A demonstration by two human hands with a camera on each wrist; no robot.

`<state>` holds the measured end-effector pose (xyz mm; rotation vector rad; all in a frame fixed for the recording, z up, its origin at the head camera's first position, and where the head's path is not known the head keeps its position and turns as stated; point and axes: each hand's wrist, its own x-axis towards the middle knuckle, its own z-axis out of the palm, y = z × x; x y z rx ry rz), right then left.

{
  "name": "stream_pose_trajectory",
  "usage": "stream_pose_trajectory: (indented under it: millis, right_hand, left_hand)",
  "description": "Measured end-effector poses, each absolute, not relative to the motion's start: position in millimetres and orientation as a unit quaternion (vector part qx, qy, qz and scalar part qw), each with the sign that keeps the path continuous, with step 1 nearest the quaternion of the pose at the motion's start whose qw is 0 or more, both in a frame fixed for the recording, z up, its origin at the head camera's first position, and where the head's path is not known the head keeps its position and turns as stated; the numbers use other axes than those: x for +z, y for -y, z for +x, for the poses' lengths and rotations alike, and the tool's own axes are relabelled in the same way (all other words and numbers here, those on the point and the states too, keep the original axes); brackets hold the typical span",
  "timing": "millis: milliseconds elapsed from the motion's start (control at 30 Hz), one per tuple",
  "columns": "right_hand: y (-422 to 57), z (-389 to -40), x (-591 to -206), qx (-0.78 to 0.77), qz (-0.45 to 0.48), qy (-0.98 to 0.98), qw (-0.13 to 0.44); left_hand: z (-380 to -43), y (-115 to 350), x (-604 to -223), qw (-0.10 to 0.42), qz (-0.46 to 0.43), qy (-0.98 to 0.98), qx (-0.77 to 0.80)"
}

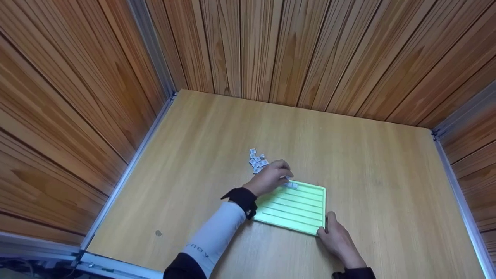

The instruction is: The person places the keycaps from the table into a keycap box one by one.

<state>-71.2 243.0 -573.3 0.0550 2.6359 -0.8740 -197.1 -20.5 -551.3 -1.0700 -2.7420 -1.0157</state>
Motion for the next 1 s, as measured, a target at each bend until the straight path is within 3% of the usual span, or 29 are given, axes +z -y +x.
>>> stream_pose_trajectory:
  millis: [300, 1000]
  right_hand:
    - [-244.0, -71.9, -574.6, -0.315, 0.025, -0.930, 0.186]
    - [-243.2, -72.9, -574.6, -0.313, 0.039, -0.930, 0.190]
  left_hand:
    - [-200.9, -5.5, -548.2, -0.036, -0.354, 0.887, -0.295]
    - [-204.2, -42.6, -552.6, -0.022, -0.356, 0.914, -0.192]
